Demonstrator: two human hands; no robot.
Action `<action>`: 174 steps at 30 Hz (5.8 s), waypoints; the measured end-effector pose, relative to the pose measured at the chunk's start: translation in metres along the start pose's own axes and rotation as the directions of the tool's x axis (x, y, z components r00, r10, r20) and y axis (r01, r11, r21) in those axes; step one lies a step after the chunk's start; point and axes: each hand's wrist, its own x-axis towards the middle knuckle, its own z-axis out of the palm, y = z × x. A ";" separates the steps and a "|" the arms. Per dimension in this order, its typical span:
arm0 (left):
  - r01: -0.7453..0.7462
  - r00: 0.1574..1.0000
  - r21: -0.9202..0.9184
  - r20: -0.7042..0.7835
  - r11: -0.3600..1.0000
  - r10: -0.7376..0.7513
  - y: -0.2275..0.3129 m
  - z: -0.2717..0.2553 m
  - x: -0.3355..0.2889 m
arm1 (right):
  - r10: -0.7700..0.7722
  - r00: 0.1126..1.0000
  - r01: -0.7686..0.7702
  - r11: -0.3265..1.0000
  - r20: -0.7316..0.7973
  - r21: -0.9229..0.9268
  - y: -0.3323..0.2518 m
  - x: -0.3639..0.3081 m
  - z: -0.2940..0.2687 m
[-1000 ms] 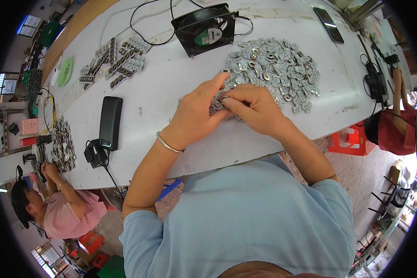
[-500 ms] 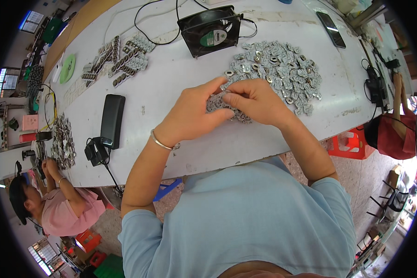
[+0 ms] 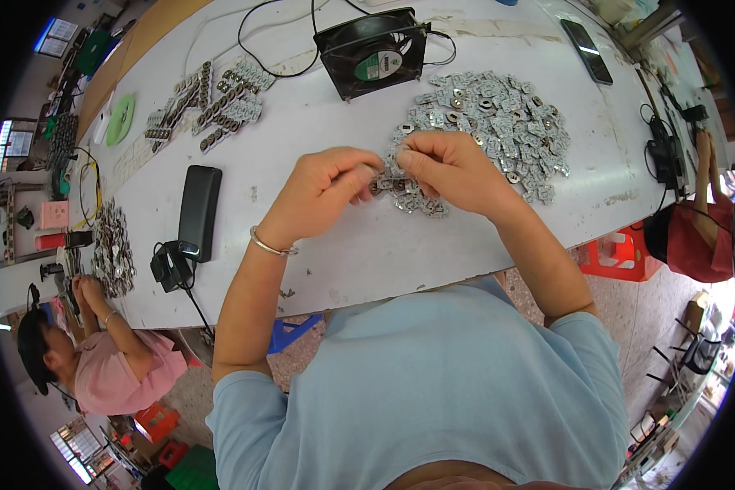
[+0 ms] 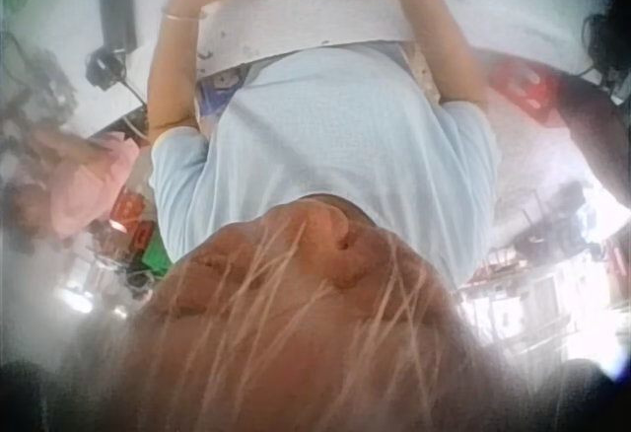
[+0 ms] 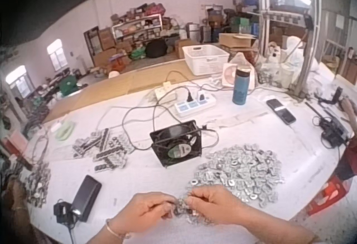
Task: The person assembles small metal parts into an assembly strip by hand.
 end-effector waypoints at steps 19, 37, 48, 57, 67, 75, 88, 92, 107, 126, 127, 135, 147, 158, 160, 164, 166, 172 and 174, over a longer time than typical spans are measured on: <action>-0.344 0.726 0.834 -0.055 0.431 0.686 -0.021 0.001 0.019 | -0.190 0.976 0.141 0.926 -0.108 -0.350 -0.006 0.018 0.008; -0.166 0.700 0.784 -0.334 0.598 0.632 -0.028 0.007 0.022 | -0.303 0.929 0.210 0.904 -0.211 -0.372 0.001 0.045 0.013; -0.137 0.674 0.803 -0.353 0.580 0.648 -0.034 -0.002 0.031 | -0.321 0.914 0.214 0.901 -0.248 -0.377 0.000 0.066 0.017; -0.165 0.705 0.695 -0.413 0.700 0.576 -0.026 0.019 0.025 | -0.027 0.965 -0.001 0.994 -0.260 -0.107 0.000 0.042 0.011; -0.193 0.890 0.684 -0.180 0.703 0.419 -0.023 0.043 0.009 | -0.367 0.898 0.201 0.832 -0.242 -0.517 0.023 -0.020 -0.011; -0.191 0.937 0.448 -0.183 0.873 0.299 0.008 0.024 0.009 | -0.326 0.940 0.287 0.914 -0.097 -0.287 0.008 -0.007 0.014; -0.121 0.988 0.354 -0.052 0.928 0.148 0.007 0.014 0.008 | -0.243 0.970 0.232 0.924 0.000 -0.305 0.000 -0.004 0.019; -0.070 0.994 0.333 -0.054 0.940 0.093 0.005 0.016 0.010 | -0.277 0.960 0.271 0.879 0.041 -0.392 0.001 0.000 0.019; 0.066 0.959 0.013 0.276 0.998 -0.068 0.022 -0.017 -0.001 | -0.003 0.966 -0.063 0.966 0.257 0.249 -0.009 0.001 -0.001; -0.302 0.742 0.849 -0.075 0.433 0.666 -0.023 -0.002 0.015 | -0.038 0.996 0.011 0.955 -0.086 -0.296 -0.011 0.023 0.011; -0.298 0.727 0.861 -0.075 0.412 0.683 -0.025 -0.004 0.017 | -0.065 0.993 0.032 0.951 -0.097 -0.307 -0.010 0.026 0.012; -0.208 0.691 0.762 -0.330 0.614 0.644 -0.034 -0.008 0.030 | -0.206 0.950 0.135 0.948 -0.234 -0.288 0.000 0.052 0.012; -0.212 0.646 0.821 -0.290 0.531 0.706 -0.029 0.015 0.025 | -0.044 0.967 0.026 0.997 -0.250 -0.075 -0.005 0.037 0.015; -0.257 0.884 0.598 -0.172 0.759 0.435 -0.021 0.032 0.012 | -0.387 0.890 0.190 0.795 -0.241 -0.576 0.018 -0.020 0.001; -0.316 0.876 0.498 -0.174 0.807 0.450 -0.019 0.029 0.014 | -0.370 0.909 0.231 0.830 -0.192 -0.508 0.010 -0.021 0.006; -0.246 0.948 -0.007 -0.209 0.969 0.239 -0.008 0.028 0.010 | -0.363 0.927 0.308 0.884 -0.100 -0.352 0.004 -0.016 0.019; -0.184 0.964 -0.053 -0.205 0.982 0.169 -0.004 0.028 0.008 | -0.340 0.935 0.286 0.893 -0.103 -0.347 -0.003 -0.015 0.023; -0.071 0.975 -0.064 -0.213 0.995 0.056 -0.004 0.026 0.005 | -0.297 0.948 0.244 0.911 -0.118 -0.334 -0.002 -0.011 0.032; -0.064 0.973 -0.064 -0.225 0.996 0.048 -0.007 0.027 0.005 | -0.300 0.946 0.245 0.909 -0.121 -0.338 -0.001 -0.010 0.034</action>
